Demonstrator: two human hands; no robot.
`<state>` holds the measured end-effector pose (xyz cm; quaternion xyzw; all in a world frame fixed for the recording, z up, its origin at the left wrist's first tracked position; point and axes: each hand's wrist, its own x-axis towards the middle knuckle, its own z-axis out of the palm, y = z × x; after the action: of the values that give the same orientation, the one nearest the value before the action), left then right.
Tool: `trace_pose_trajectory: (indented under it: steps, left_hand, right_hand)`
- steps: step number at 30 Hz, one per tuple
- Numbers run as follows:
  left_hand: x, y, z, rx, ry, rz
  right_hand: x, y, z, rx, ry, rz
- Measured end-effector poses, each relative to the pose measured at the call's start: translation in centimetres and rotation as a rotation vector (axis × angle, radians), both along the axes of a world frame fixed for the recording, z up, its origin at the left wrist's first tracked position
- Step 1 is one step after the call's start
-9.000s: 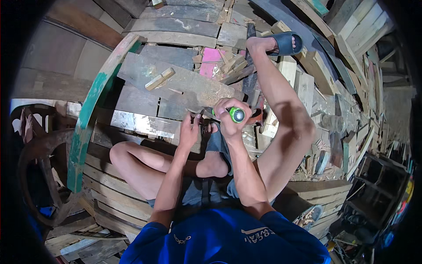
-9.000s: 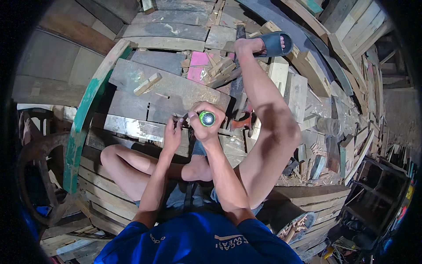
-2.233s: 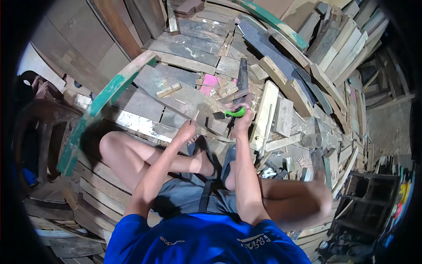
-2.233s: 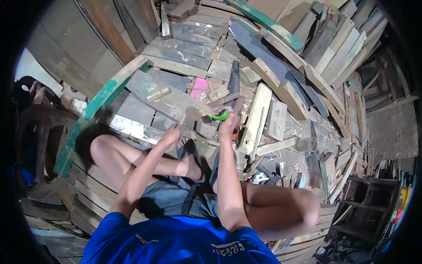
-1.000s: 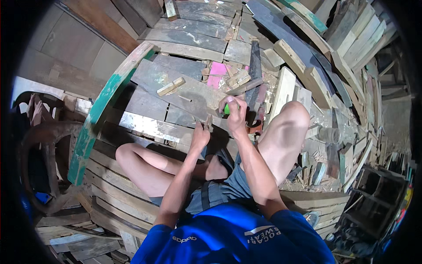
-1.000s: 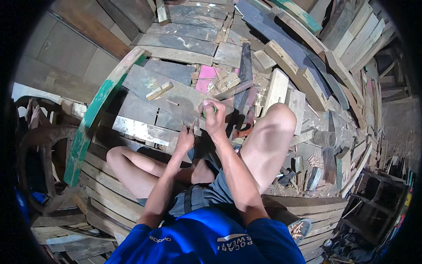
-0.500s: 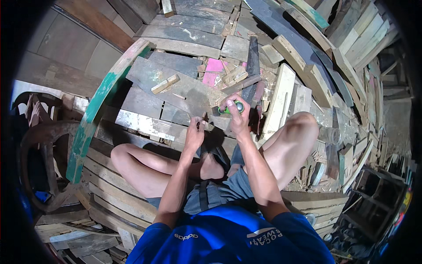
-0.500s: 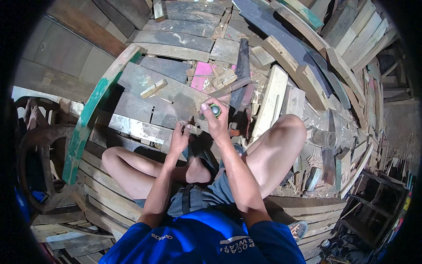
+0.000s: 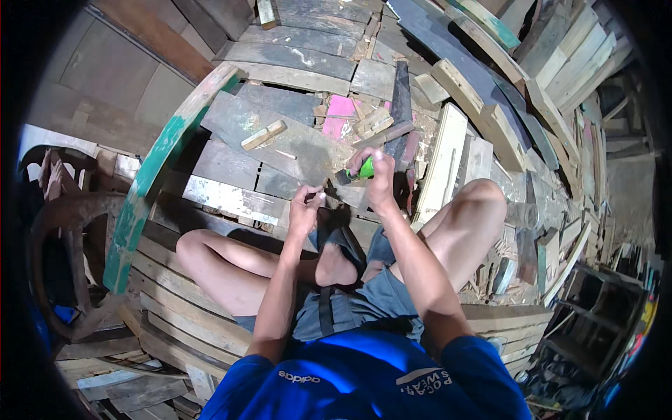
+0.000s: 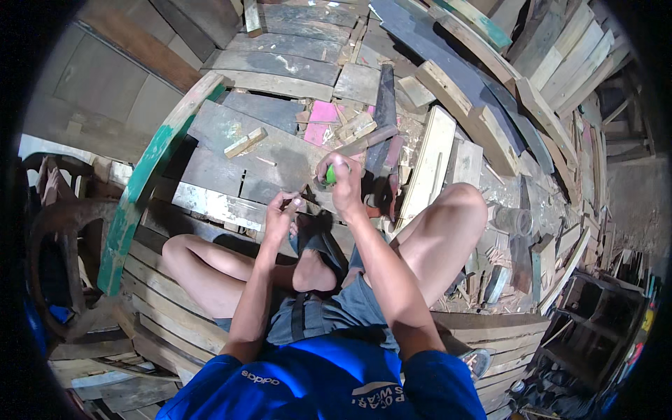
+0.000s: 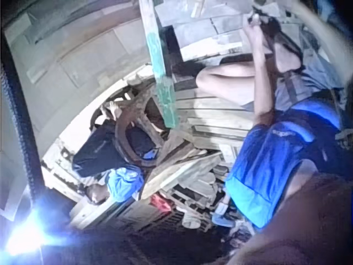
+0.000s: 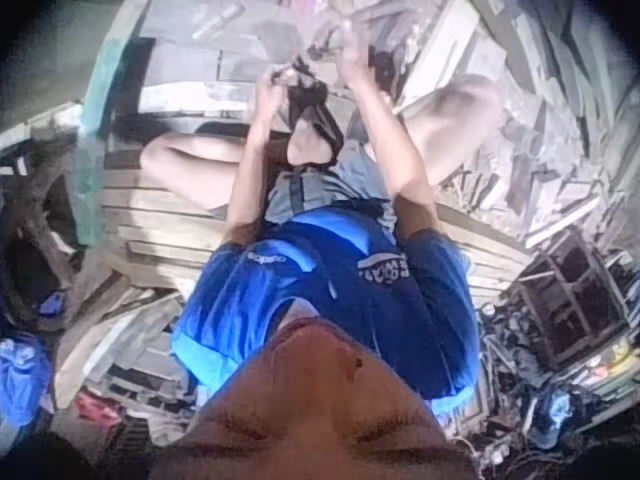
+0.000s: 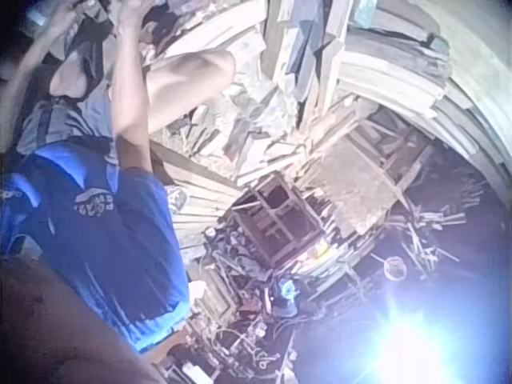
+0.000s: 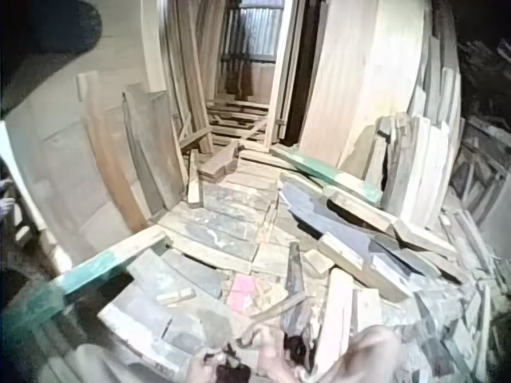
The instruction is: The person holds a small piece of wood and carves it using a utility knife.
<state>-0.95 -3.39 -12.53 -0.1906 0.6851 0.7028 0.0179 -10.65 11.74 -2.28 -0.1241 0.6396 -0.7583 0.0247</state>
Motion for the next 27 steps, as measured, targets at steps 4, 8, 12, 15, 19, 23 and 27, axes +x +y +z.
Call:
trace_pose_trajectory:
  steps: [4,8,12,15,19,23,27]
  left_hand:
    - [-0.5,0.4,0.2,0.064,0.008,0.050]
    - [-0.6,1.0,1.1,0.162,-0.068,0.107]
    - [-0.5,0.8,-1.7,0.120,0.224,0.219]
    - [-1.1,2.0,1.4,0.289,-0.142,0.284]
    - [-0.6,2.2,-0.2,0.164,-0.076,0.253]
    - [-0.7,3.1,-0.2,0.417,-0.011,0.408]
    - [-1.0,3.7,1.5,0.538,-0.172,0.461]
  right_hand:
    - [0.0,-0.6,-0.8,-0.223,-0.112,-0.074]
    - [0.4,-0.8,-0.2,-0.292,-0.104,-0.131]
    - [1.0,-1.6,2.9,-0.166,0.094,-0.091]
    - [1.3,-1.4,2.8,-0.276,0.090,-0.064]
    - [1.7,-2.5,2.7,-0.219,0.051,-0.174]
    - [1.0,-2.1,4.8,-0.371,0.132,-0.141]
    - [1.4,-2.4,5.1,-0.309,0.183,-0.110]
